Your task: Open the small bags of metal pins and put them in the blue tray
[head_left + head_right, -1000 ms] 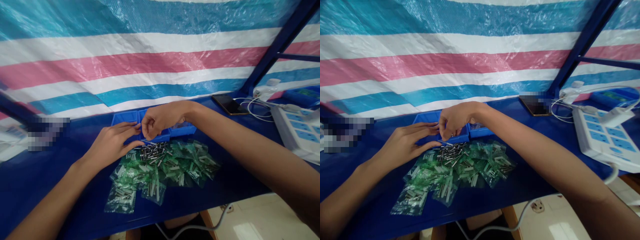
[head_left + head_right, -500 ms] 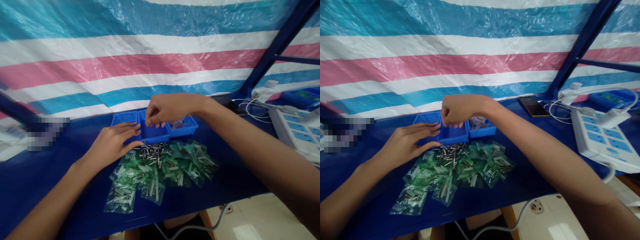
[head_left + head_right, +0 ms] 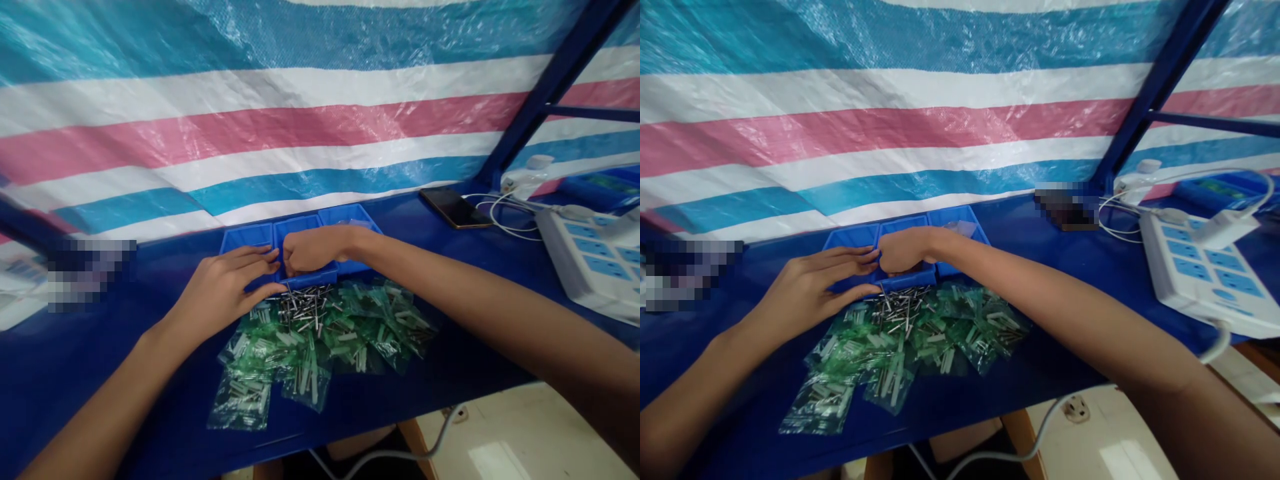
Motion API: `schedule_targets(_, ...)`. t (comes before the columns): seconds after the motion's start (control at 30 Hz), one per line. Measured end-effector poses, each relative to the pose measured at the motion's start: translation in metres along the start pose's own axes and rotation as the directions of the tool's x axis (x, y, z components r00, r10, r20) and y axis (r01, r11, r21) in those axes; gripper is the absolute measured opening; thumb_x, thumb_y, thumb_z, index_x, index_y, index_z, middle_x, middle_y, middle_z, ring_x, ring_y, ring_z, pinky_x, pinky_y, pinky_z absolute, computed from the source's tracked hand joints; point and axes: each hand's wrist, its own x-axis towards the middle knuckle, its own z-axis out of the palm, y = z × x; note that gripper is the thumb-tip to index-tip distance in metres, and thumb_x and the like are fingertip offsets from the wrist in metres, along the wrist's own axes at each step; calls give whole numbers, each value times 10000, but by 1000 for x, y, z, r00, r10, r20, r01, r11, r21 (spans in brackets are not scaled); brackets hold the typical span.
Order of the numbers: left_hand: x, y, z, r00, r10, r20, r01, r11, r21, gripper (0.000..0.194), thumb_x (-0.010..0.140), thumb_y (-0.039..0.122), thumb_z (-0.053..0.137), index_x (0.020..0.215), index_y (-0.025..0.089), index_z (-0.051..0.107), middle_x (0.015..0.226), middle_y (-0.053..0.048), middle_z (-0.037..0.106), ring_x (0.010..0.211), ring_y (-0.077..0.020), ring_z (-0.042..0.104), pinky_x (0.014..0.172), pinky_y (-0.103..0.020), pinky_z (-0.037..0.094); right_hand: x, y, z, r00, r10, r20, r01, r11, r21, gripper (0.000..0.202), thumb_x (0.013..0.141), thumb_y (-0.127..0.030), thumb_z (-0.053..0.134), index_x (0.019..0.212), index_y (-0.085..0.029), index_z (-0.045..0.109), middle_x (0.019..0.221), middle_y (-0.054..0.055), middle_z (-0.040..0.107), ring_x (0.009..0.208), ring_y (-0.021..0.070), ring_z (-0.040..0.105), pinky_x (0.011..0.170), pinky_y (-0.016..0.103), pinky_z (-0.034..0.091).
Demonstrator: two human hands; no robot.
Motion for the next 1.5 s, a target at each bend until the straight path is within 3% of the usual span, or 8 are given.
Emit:
schedule_targets(0.07, 0, 0, 0, 1000, -16, 7, 16, 1000, 1, 518, 1110, 622, 484, 1087, 203, 789, 1220, -100, 821, 1155, -290, 799, 964, -447, 704, -1, 3, -2, 1000, -23, 9, 22, 997, 69, 135, 1063, -240, 644, 1042, -129, 719, 979, 45, 723, 814, 154, 686, 711, 294, 595)
schedule_targets(0.27, 0, 1, -1, 1000, -16, 18, 16, 1000, 3, 514, 1113, 616, 478, 1068, 208, 786, 1188, -103, 828, 1141, -295, 803, 947, -447, 706, -4, 10, -4, 990, -139, -17, 139, 953, 268, 291, 926, -80, 576, 655, -184, 581, 709, -6, 621, 659, 112, 551, 579, 252, 419)
schedule_targets(0.73, 1, 0, -1, 997, -52, 62, 54, 998, -25, 544, 1108, 639, 470, 1047, 216, 807, 1154, -97, 832, 1124, -297, 804, 950, -451, 697, -16, 27, -18, 950, -306, -58, 290, 804, 518, 203, 1017, -160, 589, 923, -136, 767, 938, 60, 810, 896, 151, 769, 875, 265, 619)
schedule_targets(0.87, 0, 0, 0, 999, -34, 27, 35, 999, -9, 541, 1107, 637, 476, 1093, 205, 801, 1168, -100, 832, 1123, -292, 806, 968, -448, 696, -11, 23, -13, 964, -207, -166, 253, 903, 348, 186, 1010, -143, 554, 964, -131, 734, 945, 63, 792, 853, 154, 740, 785, 262, 595)
schedule_targets(1.0, 0, 0, -1, 999, -36, 30, 36, 999, -6, 523, 1111, 629, 478, 1110, 214, 796, 1232, -97, 818, 1164, -293, 795, 982, -462, 696, -5, 16, -6, 972, -170, -160, 194, 970, 149, 234, 902, -18, 592, 720, -138, 678, 793, 50, 723, 712, 137, 591, 690, 286, 474)
schedule_targets(1.2, -1, 0, 1, 998, -53, 44, 54, 998, -19, 553, 1113, 645, 457, 1091, 214, 803, 1211, -105, 822, 1157, -296, 796, 975, -467, 697, -2, 10, -3, 977, -190, -99, 190, 982, -9, 175, 954, -40, 654, 828, -153, 698, 852, 6, 731, 741, 131, 625, 726, 271, 501)
schedule_targets(1.4, -1, 0, 0, 999, -40, 36, 41, 999, -24, 534, 1115, 630, 469, 1121, 213, 802, 1238, -104, 815, 1165, -296, 794, 970, -469, 700, 4, 16, -1, 943, -171, -285, 150, 984, -95, 285, 880, 22, 515, 936, -116, 757, 1095, 147, 794, 924, 197, 673, 771, 297, 435)
schedule_targets(1.5, -1, 0, -1, 998, -55, 42, 57, 998, -35, 535, 1113, 631, 473, 1125, 211, 806, 1251, -105, 811, 1182, -305, 787, 983, -488, 696, 4, 15, 0, 959, -169, -228, 142, 981, -132, 274, 846, 47, 523, 864, -122, 739, 990, 127, 787, 807, 181, 625, 738, 309, 411)
